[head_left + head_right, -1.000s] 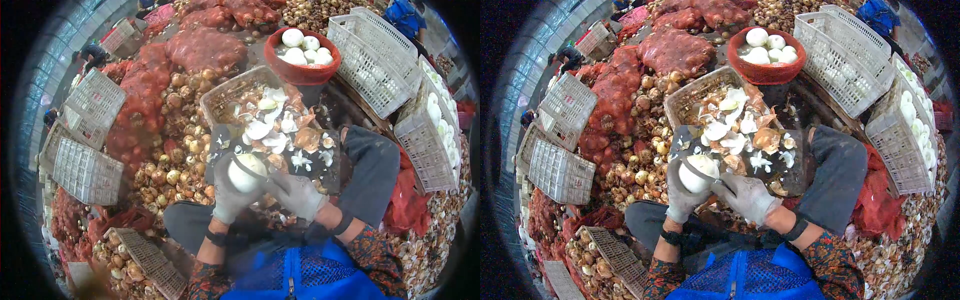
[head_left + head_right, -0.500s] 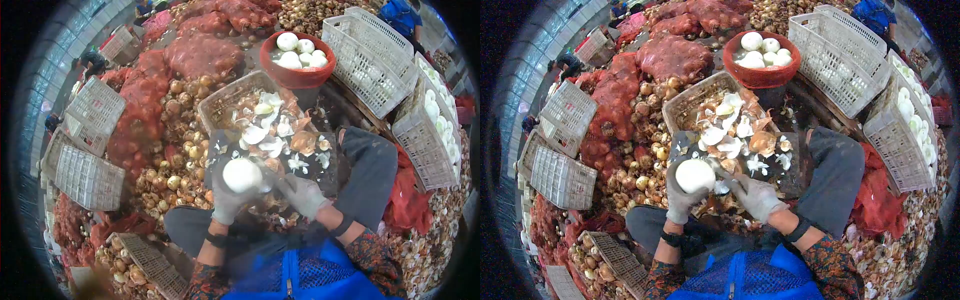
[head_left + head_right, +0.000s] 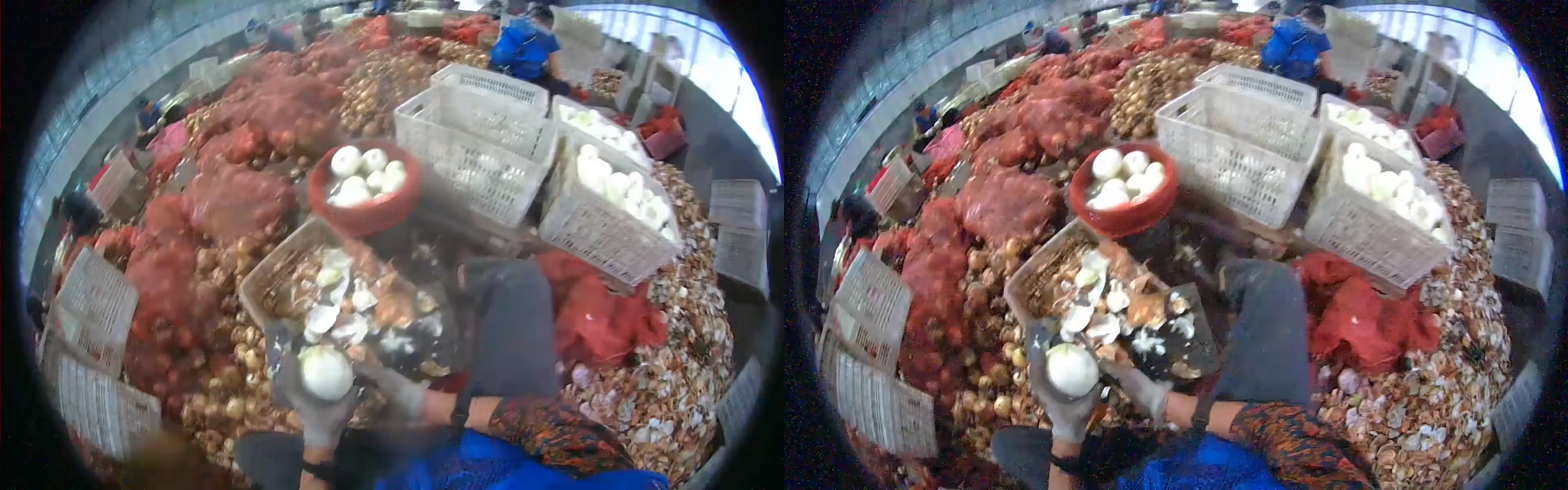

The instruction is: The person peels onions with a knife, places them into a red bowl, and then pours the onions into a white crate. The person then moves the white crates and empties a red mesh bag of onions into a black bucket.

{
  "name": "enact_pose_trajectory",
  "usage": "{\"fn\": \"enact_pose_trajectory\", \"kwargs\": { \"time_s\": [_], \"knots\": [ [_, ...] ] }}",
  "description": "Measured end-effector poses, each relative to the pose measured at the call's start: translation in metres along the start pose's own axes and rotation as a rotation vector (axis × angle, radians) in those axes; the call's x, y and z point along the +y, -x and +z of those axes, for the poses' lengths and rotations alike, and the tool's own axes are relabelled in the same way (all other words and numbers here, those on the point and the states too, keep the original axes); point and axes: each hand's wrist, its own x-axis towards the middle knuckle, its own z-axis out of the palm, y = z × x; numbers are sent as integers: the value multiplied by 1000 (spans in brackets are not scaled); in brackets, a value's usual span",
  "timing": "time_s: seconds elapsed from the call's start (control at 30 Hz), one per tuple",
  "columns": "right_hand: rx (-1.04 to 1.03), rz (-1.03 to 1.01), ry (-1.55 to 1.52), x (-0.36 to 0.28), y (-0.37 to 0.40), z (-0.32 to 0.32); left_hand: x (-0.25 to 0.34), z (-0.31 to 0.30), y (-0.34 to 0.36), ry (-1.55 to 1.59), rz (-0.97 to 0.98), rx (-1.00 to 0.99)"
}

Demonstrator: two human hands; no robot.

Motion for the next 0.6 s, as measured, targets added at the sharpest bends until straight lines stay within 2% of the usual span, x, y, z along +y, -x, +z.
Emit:
{"fn": "enact_pose_trajectory", "kwargs": {
  "time_s": [0.07,0.17,0.2,0.27,0.3,0.33,0.37,0.4,0.43,0.5,0.6],
  "knots": [
    [-35,14,-151,-12,9,7,-4,-2,2,-35,95,-10],
    [-81,-29,-143,-6,5,-4,19,-4,-7,520,-56,-11],
    [-6,68,-111,-41,33,21,17,-3,-8,564,-64,-28],
    [46,101,-28,-46,30,22,7,-7,-6,621,-119,-43],
    [74,122,20,-43,26,22,17,-8,-5,741,-271,-59],
    [94,140,71,-42,22,20,23,-12,-10,768,-344,-138],
    [114,157,127,-42,18,17,-5,-4,0,861,-351,-127],
    [121,162,187,-42,11,14,2,-12,0,927,-493,-122],
    [118,148,253,-39,3,10,-4,-10,0,1007,-495,-95],
    [35,-28,482,-21,-21,-13,-6,-19,-6,1085,-590,-112],
    [-74,-262,724,-34,-20,-7,-9,-20,-3,1269,-699,-86]
  ]
}}
